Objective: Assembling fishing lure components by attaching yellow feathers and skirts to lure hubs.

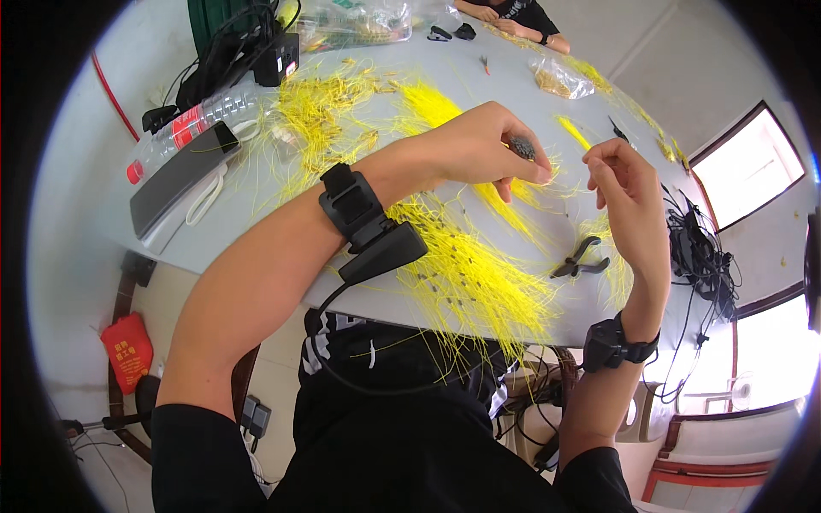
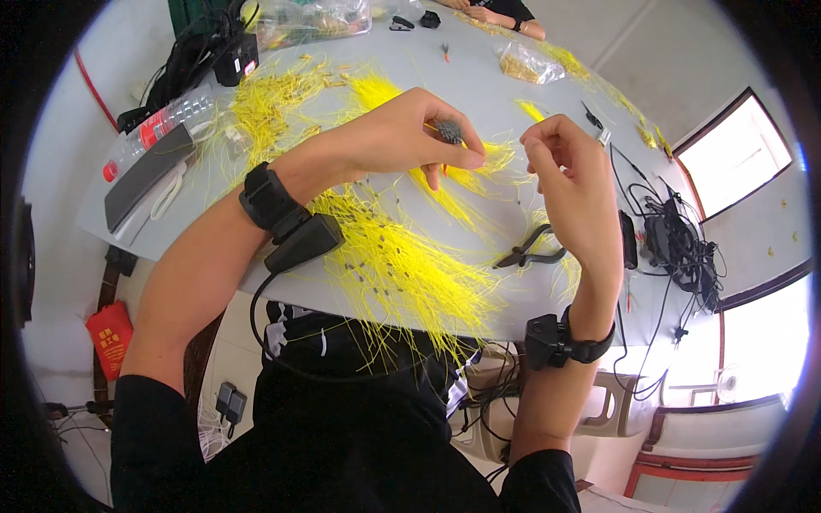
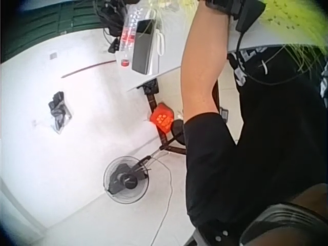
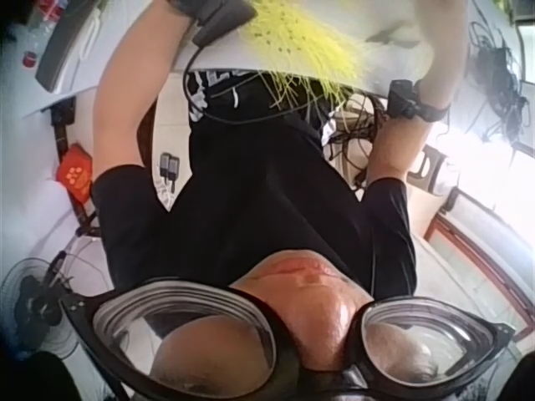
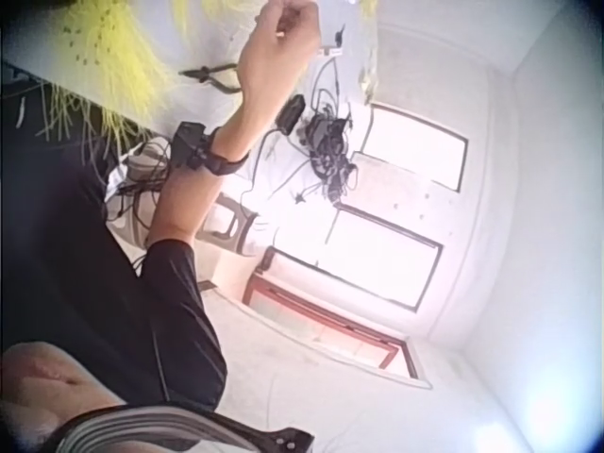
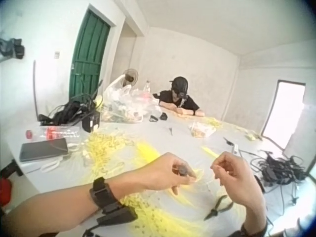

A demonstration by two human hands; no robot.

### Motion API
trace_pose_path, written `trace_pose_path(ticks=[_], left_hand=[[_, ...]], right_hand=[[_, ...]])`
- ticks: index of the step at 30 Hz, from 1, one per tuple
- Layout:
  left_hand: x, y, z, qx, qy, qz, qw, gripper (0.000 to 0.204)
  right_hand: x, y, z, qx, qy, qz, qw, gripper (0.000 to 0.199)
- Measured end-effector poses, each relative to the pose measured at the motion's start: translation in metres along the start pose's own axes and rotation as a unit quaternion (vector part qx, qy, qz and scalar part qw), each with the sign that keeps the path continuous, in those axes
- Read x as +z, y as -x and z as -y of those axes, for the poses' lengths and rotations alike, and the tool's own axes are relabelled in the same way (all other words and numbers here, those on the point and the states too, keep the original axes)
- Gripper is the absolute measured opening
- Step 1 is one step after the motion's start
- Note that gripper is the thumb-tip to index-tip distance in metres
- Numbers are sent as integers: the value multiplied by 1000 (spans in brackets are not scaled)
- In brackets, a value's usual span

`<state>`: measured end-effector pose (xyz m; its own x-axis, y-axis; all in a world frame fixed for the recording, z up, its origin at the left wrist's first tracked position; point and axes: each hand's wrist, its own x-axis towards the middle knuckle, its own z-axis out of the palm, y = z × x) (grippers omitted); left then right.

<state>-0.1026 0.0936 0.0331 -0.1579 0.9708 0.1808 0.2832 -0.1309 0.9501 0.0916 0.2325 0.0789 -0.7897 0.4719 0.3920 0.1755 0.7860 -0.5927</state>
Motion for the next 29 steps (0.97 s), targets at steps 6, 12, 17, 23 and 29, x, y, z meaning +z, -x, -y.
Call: trace_pose_path(ticks=[6,12,17,23,29], left_hand=[[2,1,-3,20,87,-31,996,30],[3,0,-3,24,124,-22,992,31],[6,-2,-1,38,133,-15,990,30],[6,-2,1,44,156,-18,987,28],[5,0,-1,35,144,-18,989,30]], right_hand=[[7,-5,6,9,-147,48,988,18],[12,-5,3,-39,-139,33,989,16],[11,-8,-4,-24,-187,32,982,14],[16,-7,0,-24,-208,13,978,14],[13,-10,-8,-10,-219,19,975,15]])
